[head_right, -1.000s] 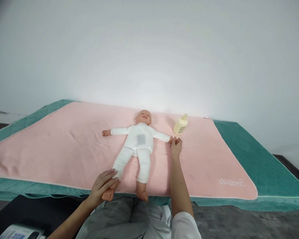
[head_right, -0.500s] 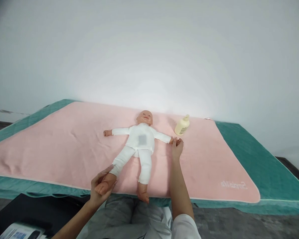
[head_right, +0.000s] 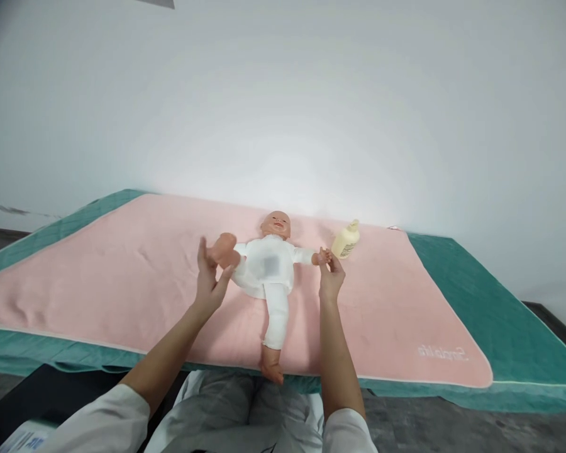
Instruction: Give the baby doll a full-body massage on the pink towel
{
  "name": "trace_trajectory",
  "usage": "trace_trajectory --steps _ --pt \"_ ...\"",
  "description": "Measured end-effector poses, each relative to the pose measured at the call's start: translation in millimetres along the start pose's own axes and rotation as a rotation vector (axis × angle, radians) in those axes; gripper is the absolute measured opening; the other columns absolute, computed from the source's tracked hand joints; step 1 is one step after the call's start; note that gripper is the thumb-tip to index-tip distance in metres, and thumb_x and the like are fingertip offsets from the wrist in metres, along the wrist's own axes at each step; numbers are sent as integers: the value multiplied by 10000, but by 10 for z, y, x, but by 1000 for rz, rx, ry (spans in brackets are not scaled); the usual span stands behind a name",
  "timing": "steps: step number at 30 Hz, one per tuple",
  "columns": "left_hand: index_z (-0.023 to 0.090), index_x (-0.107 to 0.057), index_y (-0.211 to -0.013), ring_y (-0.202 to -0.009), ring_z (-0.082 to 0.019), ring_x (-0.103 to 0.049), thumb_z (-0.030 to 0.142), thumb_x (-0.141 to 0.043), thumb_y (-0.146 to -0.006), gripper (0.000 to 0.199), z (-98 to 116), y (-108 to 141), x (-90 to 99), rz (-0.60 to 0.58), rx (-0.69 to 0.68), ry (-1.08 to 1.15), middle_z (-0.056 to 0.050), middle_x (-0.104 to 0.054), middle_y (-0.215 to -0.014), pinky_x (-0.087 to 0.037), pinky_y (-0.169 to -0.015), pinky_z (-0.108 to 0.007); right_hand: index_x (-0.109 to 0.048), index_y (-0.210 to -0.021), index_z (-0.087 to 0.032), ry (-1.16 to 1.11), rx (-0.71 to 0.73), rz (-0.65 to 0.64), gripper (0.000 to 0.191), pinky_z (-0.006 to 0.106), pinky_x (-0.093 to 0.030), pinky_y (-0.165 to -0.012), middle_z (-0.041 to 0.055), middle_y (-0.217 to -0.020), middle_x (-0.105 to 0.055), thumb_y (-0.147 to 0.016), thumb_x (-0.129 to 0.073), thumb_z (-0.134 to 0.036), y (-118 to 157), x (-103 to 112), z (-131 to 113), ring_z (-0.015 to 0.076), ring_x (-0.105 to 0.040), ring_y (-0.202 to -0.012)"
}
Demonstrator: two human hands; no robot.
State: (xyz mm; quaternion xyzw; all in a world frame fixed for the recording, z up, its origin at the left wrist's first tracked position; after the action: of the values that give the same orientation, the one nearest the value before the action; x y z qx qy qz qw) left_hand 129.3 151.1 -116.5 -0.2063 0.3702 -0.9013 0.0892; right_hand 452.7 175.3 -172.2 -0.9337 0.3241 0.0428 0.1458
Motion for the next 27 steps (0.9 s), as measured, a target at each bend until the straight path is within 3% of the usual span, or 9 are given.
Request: trace_trajectory --steps 3,5,8,11,17,27 --pt "151 -301 -1423 -1065 -252 -644 433 -468 -959 568 100 -263 -213 -134 52 -2 -156 -615 -1210 -530 -853 -389 -672 -1155 -180 -1 103 -172 426 450 -501 -998 110 -1161 -690 -791 -696 -399 180 -190 -106 237 -646 -1094" --pt "152 -381 -1385 -1115 -253 -621 402 -455 -965 495 132 -387 -347 -221 57 -53 -153 -591 -1264 -520 -891 -388 -679 -1154 -199 58 203 -289 360 469 -494 -1017 112 -1173 -672 -835 -656 -364 332 -322 -148 234 -640 -1108" --pt "144 -409 -1412 -1224 -258 -560 360 -449 -966 497 99 -512 -541 -294 46 -157 -159 -526 -1352 -481 -977 -383 -714 -1125 -252 219 418 -482 267 480 -416 -1117 92 -1220 -634 -891 -593 -292 577 -525 -178 235 -560 -1248" --pt "140 -439 -1419 -1194 -261 -585 358 -451 -967 502 -13 -561 -769 -402 68 -225 -153 -574 -1301 -486 -954 -368 -723 -1124 -307 370 562 -647 279 486 -381 -1156 66 -1239 -621 -908 -563 -234 756 -682 -136 237 -446 -1372" --pt "140 -464 -1416 -1136 -288 -626 376 -439 -973 502 -224 -540 -1060 -564 170 -407 -172 -606 -1317 -496 -864 -356 -650 -1252 -281 476 632 -700 393 519 -388 -1151 72 -1247 -649 -883 -569 -175 783 -756 -63 248 -450 -1373" --pt "156 -471 -1420 -1136 -285 -621 387 -507 -945 530 -233 -477 -1105 -567 127 -438 -155 -610 -1321 -491 -885 -359 -632 -1280 -259 537 622 -789 413 517 -374 -1160 79 -1287 -630 -886 -545 -170 782 -815 -49 251 -427 -1388"
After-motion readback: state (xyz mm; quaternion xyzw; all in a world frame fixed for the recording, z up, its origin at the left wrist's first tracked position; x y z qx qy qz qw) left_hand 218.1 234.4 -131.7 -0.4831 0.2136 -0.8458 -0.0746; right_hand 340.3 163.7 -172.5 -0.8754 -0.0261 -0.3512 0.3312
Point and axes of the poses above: each hand's wrist, its own y-axis away from the middle knuckle, its own x-axis out of the back of the hand, z = x × y, the point moved 5 cm from there along -y, towards the middle knuckle
